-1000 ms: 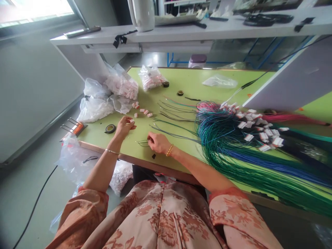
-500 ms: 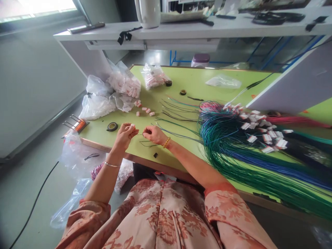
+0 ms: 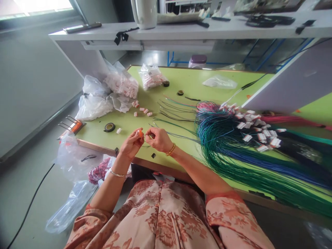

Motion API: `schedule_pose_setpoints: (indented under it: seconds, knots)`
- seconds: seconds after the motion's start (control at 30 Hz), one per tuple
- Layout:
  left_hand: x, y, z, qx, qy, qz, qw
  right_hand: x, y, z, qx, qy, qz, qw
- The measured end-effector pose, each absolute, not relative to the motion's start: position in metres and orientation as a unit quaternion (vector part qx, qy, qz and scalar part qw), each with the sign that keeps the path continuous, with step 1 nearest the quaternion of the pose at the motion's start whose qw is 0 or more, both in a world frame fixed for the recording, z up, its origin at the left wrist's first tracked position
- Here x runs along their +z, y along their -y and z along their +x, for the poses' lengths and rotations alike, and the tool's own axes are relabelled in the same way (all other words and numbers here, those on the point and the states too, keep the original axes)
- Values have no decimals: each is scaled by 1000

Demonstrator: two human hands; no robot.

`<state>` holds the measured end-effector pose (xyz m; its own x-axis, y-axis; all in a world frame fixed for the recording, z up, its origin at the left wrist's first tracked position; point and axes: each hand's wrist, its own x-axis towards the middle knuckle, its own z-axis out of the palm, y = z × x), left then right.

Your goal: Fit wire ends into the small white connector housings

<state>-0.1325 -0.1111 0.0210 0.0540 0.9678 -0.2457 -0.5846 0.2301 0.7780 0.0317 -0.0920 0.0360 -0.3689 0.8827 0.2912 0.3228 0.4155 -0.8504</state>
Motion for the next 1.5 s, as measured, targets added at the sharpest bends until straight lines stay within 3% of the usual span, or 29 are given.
schedule_pose_setpoints:
  seconds: [0.4, 0.63, 1.03, 1.2, 1.3, 1.5]
  knots:
    - [21, 115, -118, 577, -394, 268, 663, 39, 101, 42, 261, 785, -401, 393]
    - [13, 120, -99, 620, -455, 299, 565, 24, 101, 37, 283, 778, -422, 369]
    - [2, 128, -103, 615, -484, 298, 546, 13, 112, 29, 249, 808, -446, 293]
    - [4, 127, -110, 595, -481, 294, 574, 18, 83, 45, 358, 790, -402, 293]
    - [6, 125, -116, 598, -472, 289, 580, 19, 45, 56, 336, 752, -466, 323]
    - [5, 126, -116, 581, -478, 283, 595, 7, -3, 41, 216, 734, -623, 161]
